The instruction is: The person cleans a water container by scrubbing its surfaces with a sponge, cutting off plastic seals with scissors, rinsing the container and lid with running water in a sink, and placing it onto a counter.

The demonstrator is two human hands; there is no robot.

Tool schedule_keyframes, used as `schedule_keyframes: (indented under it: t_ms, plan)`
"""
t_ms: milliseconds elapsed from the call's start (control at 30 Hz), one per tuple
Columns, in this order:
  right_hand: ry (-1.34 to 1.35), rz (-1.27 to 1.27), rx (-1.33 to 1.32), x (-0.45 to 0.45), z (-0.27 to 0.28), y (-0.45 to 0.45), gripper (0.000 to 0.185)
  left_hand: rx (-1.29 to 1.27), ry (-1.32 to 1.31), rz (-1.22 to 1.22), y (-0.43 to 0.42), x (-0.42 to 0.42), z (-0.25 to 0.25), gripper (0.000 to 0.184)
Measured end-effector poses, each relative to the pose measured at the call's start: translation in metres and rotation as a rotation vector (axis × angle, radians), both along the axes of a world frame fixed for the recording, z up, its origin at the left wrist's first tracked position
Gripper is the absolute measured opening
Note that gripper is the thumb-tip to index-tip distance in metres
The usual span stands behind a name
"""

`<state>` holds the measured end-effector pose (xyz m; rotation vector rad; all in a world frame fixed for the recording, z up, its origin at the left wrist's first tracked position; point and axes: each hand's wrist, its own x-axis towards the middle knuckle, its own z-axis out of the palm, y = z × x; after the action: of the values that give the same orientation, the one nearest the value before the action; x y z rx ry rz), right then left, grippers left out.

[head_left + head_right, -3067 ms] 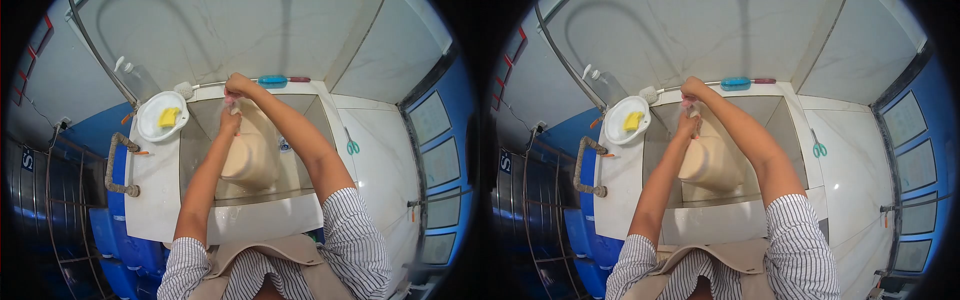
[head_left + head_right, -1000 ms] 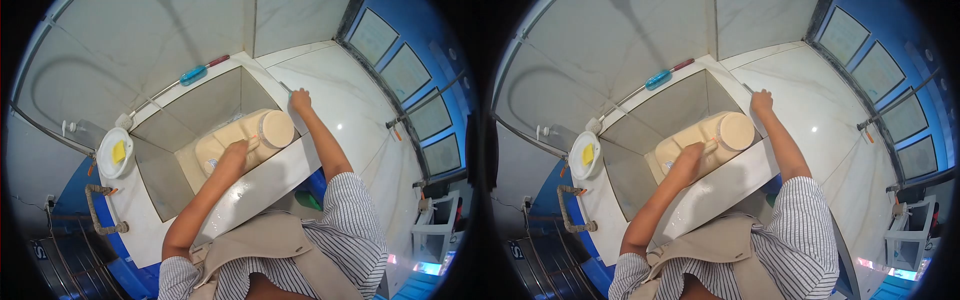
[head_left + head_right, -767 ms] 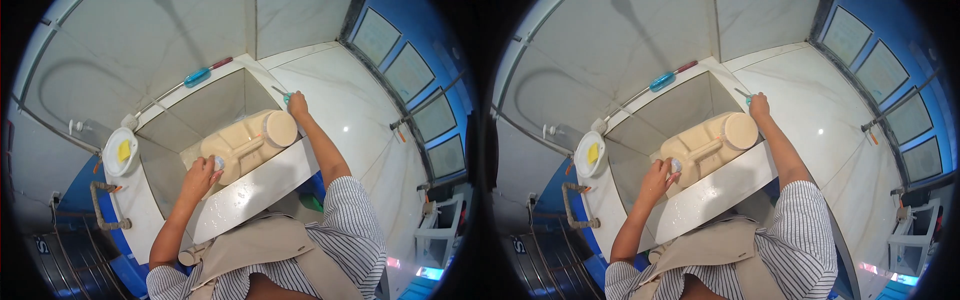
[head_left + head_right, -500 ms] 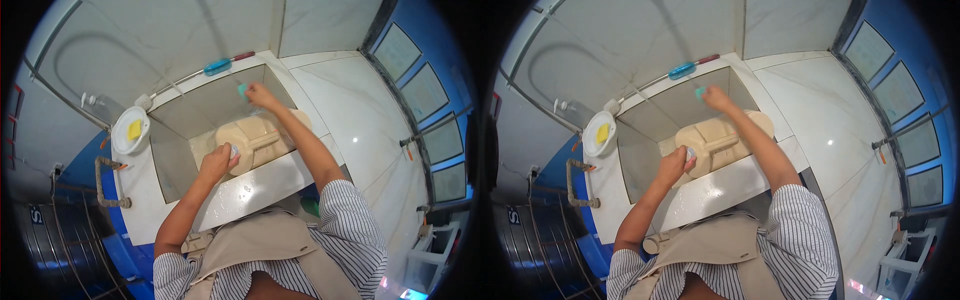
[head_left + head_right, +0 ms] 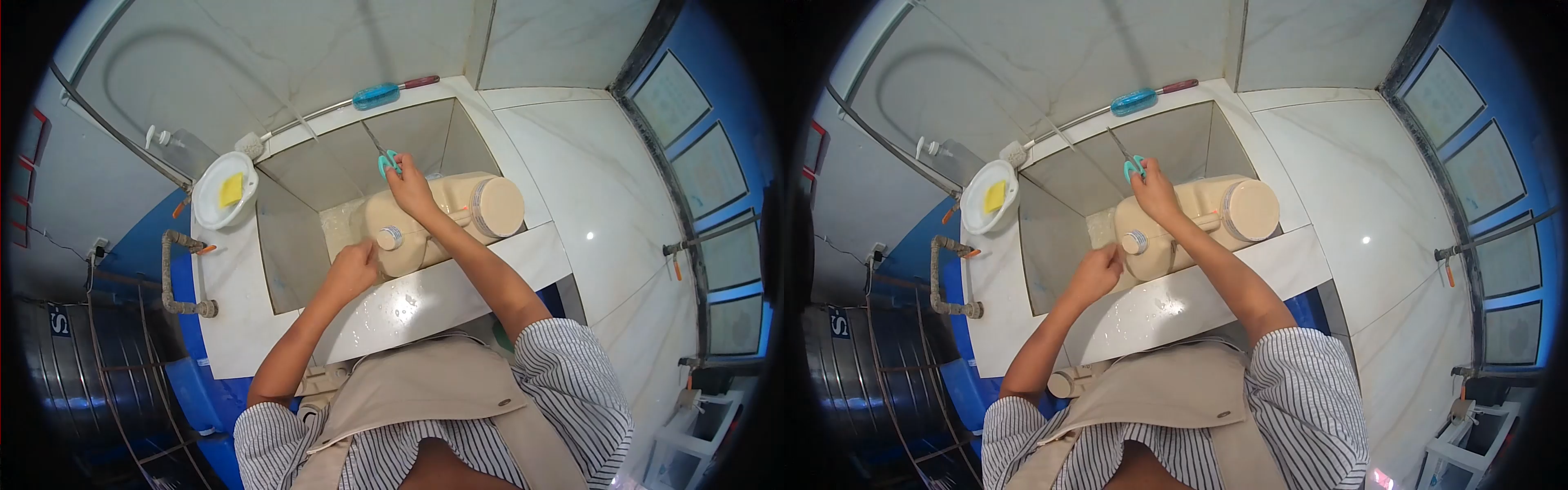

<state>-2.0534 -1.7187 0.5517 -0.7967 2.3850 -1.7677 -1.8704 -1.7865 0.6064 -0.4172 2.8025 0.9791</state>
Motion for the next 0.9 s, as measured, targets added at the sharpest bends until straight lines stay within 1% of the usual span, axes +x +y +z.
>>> schedule_keyframes:
  t_ms: [33, 100, 133, 200, 233, 267, 333, 400, 433, 500, 533, 600, 633, 667, 733, 800, 833, 900]
  plan:
    - [-0.001, -0.003, -0.004, -0.002, -0.001, 0.000, 0.036, -0.004, -0.001, -0.003, 0.000, 0.002, 0.005, 0.028]
    - [-0.026, 0.008, 0.000, -0.002, -0.002, 0.000, 0.037, -0.024, -0.130, 0.002, 0.000, 0.009, 0.014, 0.034]
    - [-0.031, 0.007, -0.002, -0.001, -0.003, 0.001, 0.037, -0.026, -0.135, 0.001, 0.000, 0.005, 0.012, 0.034]
    - [-0.039, 0.032, 0.006, -0.003, -0.003, 0.000, 0.039, -0.359, 0.714, -0.298, 0.002, -0.007, 0.005, 0.041]
    - [-0.035, 0.040, 0.003, -0.003, -0.003, -0.001, 0.039, -0.365, 0.715, -0.291, 0.001, -0.010, -0.004, 0.041]
    - [-0.042, 0.024, 0.005, -0.002, -0.002, 0.000, 0.039, -0.390, 0.622, -0.360, 0.001, -0.015, -0.007, 0.042]
    - [-0.049, 0.009, 0.004, -0.001, -0.001, 0.001, 0.039, -0.416, 0.526, -0.428, -0.001, -0.020, -0.013, 0.045]
    - [-0.023, -0.003, 0.019, -0.004, -0.001, 0.000, 0.039, -0.227, -0.053, -0.187, 0.003, -0.028, 0.009, 0.045]
    - [-0.022, -0.001, 0.018, -0.004, -0.002, 0.000, 0.039, -0.227, -0.053, -0.184, 0.004, -0.034, 0.010, 0.045]
    - [-0.034, 0.003, 0.048, -0.004, -0.001, 0.000, 0.039, -0.277, -0.314, -0.136, 0.002, -0.042, 0.010, 0.047]
    - [-0.035, 0.000, 0.049, -0.004, -0.002, 0.000, 0.039, -0.277, -0.315, -0.140, 0.005, -0.037, 0.009, 0.047]
    - [-0.066, 0.011, 0.033, -0.006, -0.002, 0.001, 0.039, -0.345, 0.219, -0.194, 0.011, -0.022, 0.008, 0.040]
    - [-0.067, 0.010, 0.033, -0.006, -0.002, 0.001, 0.039, -0.344, 0.218, -0.195, 0.010, -0.023, 0.007, 0.040]
    - [-0.046, 0.001, 0.024, -0.006, -0.003, 0.001, 0.039, -0.492, 0.333, -0.381, 0.008, -0.023, 0.005, 0.038]
    - [-0.027, 0.000, 0.013, -0.005, -0.004, -0.001, 0.039, -0.642, 0.443, -0.562, 0.002, -0.025, 0.002, 0.037]
    - [-0.044, -0.018, 0.056, -0.006, -0.003, 0.000, 0.037, -0.606, 0.243, -0.684, -0.005, -0.034, 0.004, 0.035]
    - [-0.040, -0.015, 0.055, -0.008, -0.002, 0.001, 0.037, -0.609, 0.246, -0.680, -0.006, -0.036, 0.004, 0.035]
    - [0.022, 0.004, 0.050, -0.008, 0.001, 0.002, 0.035, -0.437, 0.126, -0.557, -0.006, -0.039, 0.006, 0.035]
